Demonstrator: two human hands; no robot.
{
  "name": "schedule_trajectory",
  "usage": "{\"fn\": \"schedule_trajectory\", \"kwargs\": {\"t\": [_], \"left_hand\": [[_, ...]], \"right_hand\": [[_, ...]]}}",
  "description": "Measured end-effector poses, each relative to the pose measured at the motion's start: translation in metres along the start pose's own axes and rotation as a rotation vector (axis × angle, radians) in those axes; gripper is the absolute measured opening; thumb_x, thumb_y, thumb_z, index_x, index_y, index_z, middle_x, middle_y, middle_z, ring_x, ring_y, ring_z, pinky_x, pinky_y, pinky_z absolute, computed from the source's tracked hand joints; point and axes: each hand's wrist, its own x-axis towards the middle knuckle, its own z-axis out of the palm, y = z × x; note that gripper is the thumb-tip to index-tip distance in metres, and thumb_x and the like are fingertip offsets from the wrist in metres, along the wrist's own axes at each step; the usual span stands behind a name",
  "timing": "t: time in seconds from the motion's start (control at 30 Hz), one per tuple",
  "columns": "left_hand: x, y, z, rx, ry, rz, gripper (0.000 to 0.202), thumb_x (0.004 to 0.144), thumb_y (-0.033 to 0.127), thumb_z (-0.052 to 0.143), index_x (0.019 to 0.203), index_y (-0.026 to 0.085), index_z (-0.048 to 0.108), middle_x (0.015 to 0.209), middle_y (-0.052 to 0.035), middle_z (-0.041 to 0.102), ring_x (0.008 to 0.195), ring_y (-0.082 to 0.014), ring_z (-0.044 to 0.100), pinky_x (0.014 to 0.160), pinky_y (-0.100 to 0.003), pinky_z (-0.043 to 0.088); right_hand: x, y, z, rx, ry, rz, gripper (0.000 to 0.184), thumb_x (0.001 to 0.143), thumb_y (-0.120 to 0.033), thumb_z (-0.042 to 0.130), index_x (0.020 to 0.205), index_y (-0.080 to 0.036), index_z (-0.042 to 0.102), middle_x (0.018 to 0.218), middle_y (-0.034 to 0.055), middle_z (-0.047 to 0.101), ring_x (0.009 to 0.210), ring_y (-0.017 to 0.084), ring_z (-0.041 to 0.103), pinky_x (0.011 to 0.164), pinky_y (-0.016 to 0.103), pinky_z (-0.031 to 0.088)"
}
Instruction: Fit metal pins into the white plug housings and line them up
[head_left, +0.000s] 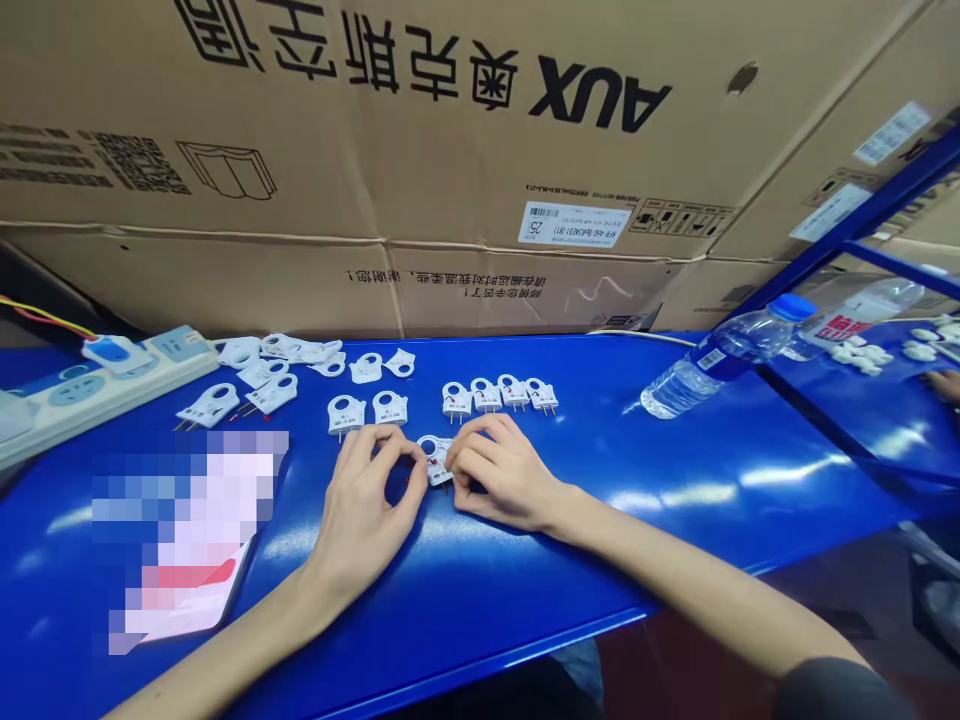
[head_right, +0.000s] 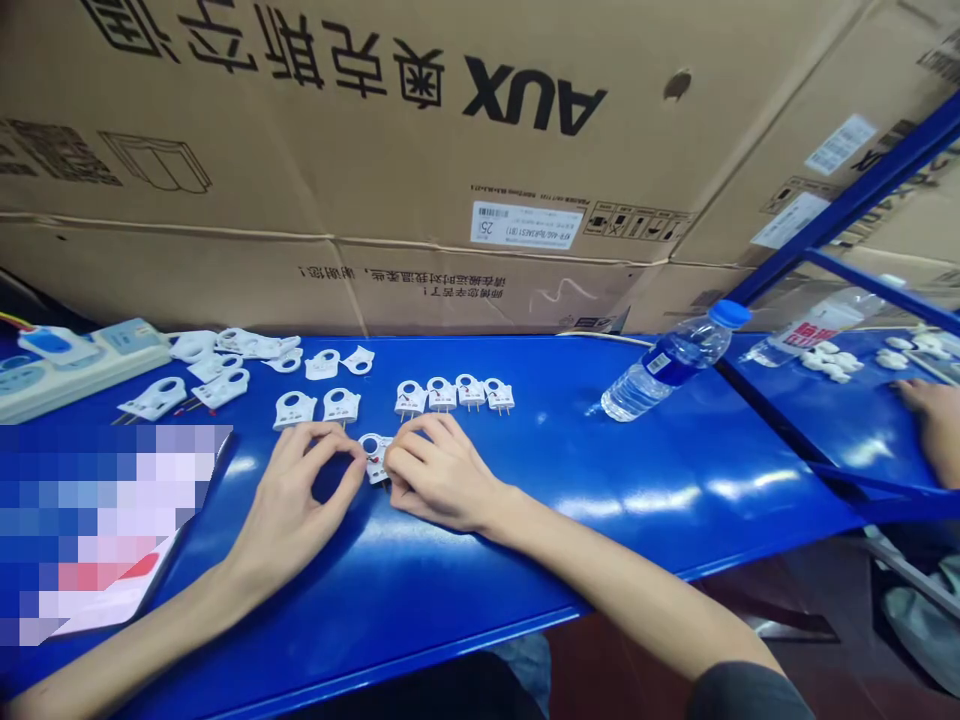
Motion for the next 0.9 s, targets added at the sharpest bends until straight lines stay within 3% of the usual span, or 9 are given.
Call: {"fn": "schedule_trajectory", "kwargs": {"t": [0.3,0.53,0.7,0.9], "left_hand": [[0.000,0.000,0.000,-0.008,0.007,0.031,0.008,0.097,0.027,0.054,0.095,0.023,0.061,0.104,-0.0060,0.062,0.104,-0.0255,0.059,0.095,-0.045,0.049],[-0.002,0.000,0.000,0.010,0.005,0.014,0.011,0.099,0.029,0.051,0.105,0.023,0.057,0.110,-0.0069,0.064,0.108,-0.0264,0.060,0.097,-0.045,0.048],[-0.003,-0.002,0.000,0.057,-0.050,-0.002,0.010,0.093,0.021,0.047,0.102,0.023,0.053,0.106,-0.0073,0.064,0.106,-0.0280,0.059,0.092,-0.045,0.047],[-0.006,-0.004,0.001,0.147,-0.137,-0.015,0.010,0.092,0.020,0.045,0.097,0.023,0.053,0.099,-0.0053,0.065,0.096,-0.0266,0.059,0.082,-0.042,0.043]], "right_hand": [[0.002,-0.002,-0.003,0.055,0.048,0.016,0.018,0.091,-0.013,0.058,0.077,-0.024,0.055,0.097,0.0015,0.075,0.109,0.023,0.061,0.093,0.039,0.048],[0.004,-0.002,-0.003,0.127,0.129,0.091,0.021,0.090,-0.014,0.060,0.074,-0.024,0.050,0.097,-0.0007,0.076,0.104,0.020,0.061,0.091,0.038,0.047],[0.012,0.000,0.002,0.190,0.246,0.171,0.021,0.088,-0.012,0.062,0.076,-0.024,0.050,0.098,-0.0007,0.076,0.102,0.020,0.062,0.092,0.038,0.046],[0.030,0.003,0.010,0.200,0.206,0.290,0.019,0.089,-0.015,0.065,0.077,-0.023,0.054,0.103,0.0003,0.076,0.107,0.022,0.060,0.097,0.040,0.042]]}}
